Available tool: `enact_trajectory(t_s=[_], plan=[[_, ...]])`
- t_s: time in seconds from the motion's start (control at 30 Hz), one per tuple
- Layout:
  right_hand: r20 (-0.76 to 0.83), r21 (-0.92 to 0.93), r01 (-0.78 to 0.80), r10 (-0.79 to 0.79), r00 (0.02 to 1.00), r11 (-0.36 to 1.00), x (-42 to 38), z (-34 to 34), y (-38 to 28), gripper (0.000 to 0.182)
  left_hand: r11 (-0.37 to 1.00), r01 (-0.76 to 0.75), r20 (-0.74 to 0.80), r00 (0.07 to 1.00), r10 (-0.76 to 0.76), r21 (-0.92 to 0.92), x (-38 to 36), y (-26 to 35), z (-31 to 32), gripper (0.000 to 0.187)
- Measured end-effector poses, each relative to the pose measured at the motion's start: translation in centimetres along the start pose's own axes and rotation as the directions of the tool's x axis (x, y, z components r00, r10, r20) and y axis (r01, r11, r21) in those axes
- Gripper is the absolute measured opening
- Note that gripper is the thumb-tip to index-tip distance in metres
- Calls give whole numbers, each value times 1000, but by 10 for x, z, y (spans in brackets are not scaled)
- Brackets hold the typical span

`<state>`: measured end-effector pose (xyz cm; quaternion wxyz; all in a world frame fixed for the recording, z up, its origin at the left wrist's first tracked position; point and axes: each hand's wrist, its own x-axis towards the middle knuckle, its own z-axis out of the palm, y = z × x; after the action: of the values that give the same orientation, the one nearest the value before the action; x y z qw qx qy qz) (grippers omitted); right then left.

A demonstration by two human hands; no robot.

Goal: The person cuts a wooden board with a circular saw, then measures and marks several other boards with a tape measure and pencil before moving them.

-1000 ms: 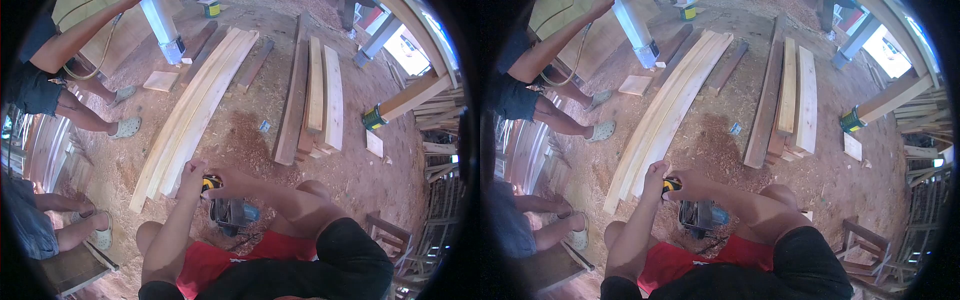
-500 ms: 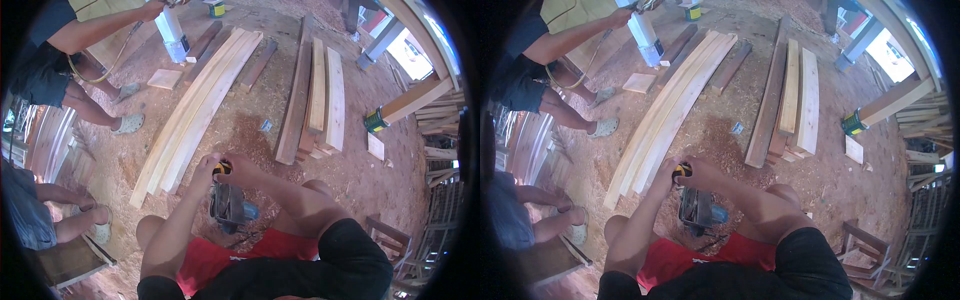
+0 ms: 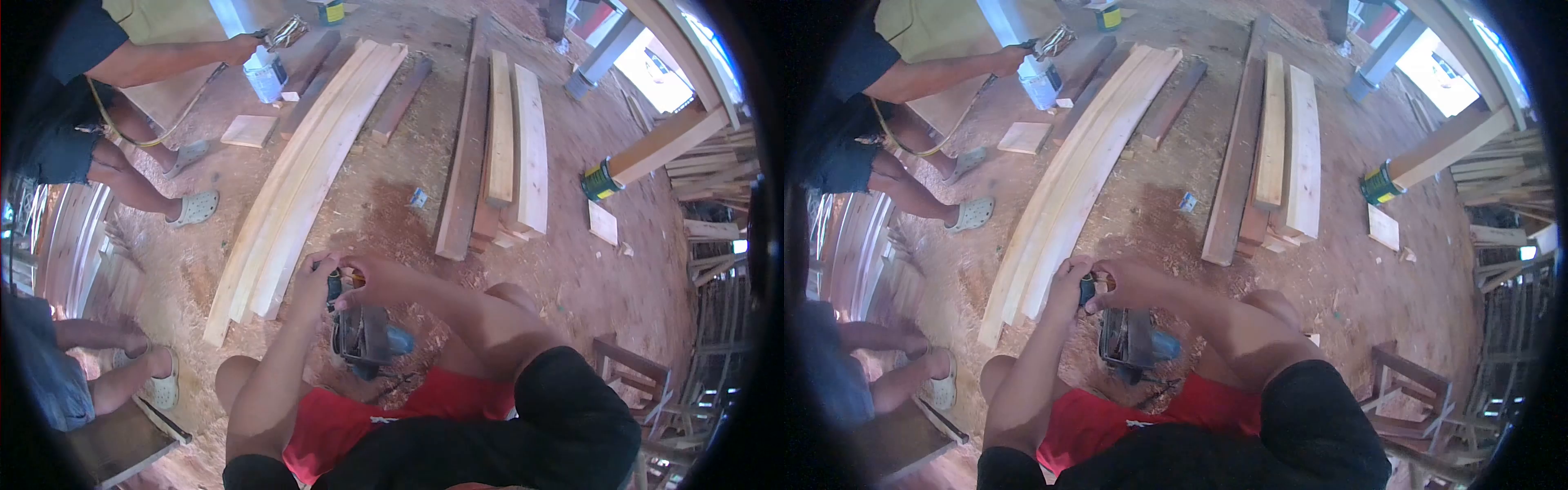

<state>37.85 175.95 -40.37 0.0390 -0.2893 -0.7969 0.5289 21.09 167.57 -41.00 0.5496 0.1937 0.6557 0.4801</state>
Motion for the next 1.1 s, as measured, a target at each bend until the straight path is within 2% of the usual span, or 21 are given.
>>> enact_trajectory(t_s=[0.1, 0.2, 0.23, 0.3, 0.4, 0.5, 0.63, 0.77, 0.87, 0.97, 1.03, 1.1], plan=[[28, -242, -72, 81, 996, 968, -6, -3, -3, 76, 991, -21, -74, 997, 31, 128, 9, -5, -5, 36], [196, -471, -91, 205, 959, 877, -7, -4, 12, 56, 951, -88, -71, 991, 113, 295, 21, -17, -18, 42], [248, -518, -65, 222, 943, 853, -5, -1, 26, 49, 925, -117, -57, 988, 147, 361, 21, -15, -18, 43], [347, -600, 0, 260, 901, 800, -5, 1, 40, 38, 928, -96, -33, 993, 115, 361, 11, -11, -12, 48], [331, -541, -99, 320, 888, 835, -23, -19, 30, 29, 905, -83, 1, 996, 91, 417, 2, -11, -15, 51], [247, -527, -173, 344, 906, 832, -19, -11, 74, 28, 890, -77, 13, 997, 80, 450, 6, -16, -26, 52], [169, -601, -227, 400, 901, 766, -30, -33, 108, 30, 848, -106, 12, 993, 117, 520, -2, -8, -28, 52], [57, -602, -386, 520, 853, 699, -64, -83, 120, 31, 839, -109, 26, 993, 112, 533, -6, -10, -37, 55], [-42, -581, -503, 594, 803, 639, -78, -103, 116, 33, 760, -190, 59, 979, 196, 621, -5, -15, -45, 58], [-153, -548, -596, 630, 761, 587, -80, -103, 114, 29, 774, -150, 54, 987, 148, 615, -15, -2, -33, 61], [-156, -703, -412, 440, 884, 579, -78, -96, 132, 25, 731, -220, 92, 973, 212, 646, -9, -15, -37, 60], [-63, -854, -218, 323, 944, 473, -71, -94, 140, 24, 713, -241, 106, 968, 229, 658, -6, -20, -39, 60]])
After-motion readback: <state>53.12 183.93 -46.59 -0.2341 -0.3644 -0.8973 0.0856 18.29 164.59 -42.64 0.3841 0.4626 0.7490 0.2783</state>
